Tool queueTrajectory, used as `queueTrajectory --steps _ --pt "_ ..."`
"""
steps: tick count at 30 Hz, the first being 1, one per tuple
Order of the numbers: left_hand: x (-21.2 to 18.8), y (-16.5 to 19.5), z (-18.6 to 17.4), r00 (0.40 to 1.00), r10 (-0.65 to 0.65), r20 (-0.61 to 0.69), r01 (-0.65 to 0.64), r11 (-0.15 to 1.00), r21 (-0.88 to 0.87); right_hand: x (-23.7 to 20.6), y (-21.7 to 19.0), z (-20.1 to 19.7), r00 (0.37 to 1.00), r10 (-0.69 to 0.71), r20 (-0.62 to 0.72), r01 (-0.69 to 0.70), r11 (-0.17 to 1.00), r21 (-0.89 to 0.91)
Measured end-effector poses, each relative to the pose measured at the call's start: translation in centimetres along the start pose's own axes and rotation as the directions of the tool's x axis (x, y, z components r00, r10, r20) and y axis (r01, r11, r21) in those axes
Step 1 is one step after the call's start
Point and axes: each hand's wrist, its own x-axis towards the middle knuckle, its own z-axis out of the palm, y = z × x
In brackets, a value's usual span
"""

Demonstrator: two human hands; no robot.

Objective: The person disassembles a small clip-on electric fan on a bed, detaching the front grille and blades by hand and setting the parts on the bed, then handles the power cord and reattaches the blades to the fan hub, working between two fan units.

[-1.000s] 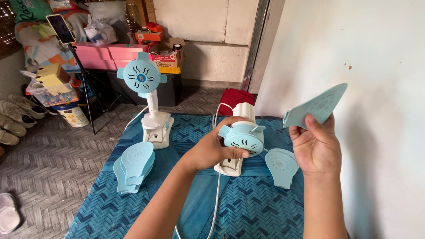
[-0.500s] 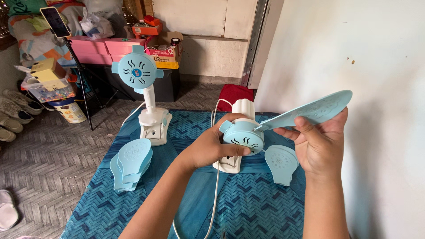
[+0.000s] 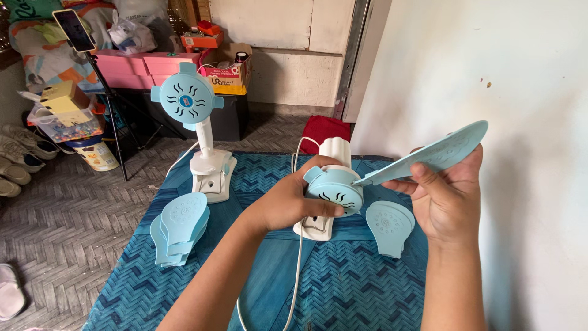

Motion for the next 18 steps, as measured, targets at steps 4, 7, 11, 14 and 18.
queueTrajectory --steps 4,7,11,14,18 --pt "-0.1 0.0 0.0 0.995 -0.096 -0.005 0.096 0.995 0.029 0.0 0.1 -0.6 0.999 0.007 0.041 -0.007 1.000 0.018" --pt "-0.3 -0.2 0.3 0.999 -0.032 -0.009 0.033 0.999 0.010 0.0 0.2 -0.9 0.998 0.013 0.065 -0.015 1.000 0.027" --pt "-0.3 -0.5 0.6 0.997 -0.056 -0.056 0.057 0.998 0.019 -0.1 0.2 -0.9 0.998 -0.005 0.063 0.005 1.000 0.011" --pt "-0.2 -0.7 0.8 0.998 -0.005 -0.063 0.006 1.000 0.011 -0.1 0.0 -0.7 1.000 0.000 0.028 0.001 0.999 -0.035" --pt "-0.2 -0.8 1.8 0.983 0.114 -0.141 -0.114 0.993 0.010 -0.1 0.0 -0.3 0.999 -0.023 0.040 0.028 0.993 -0.115"
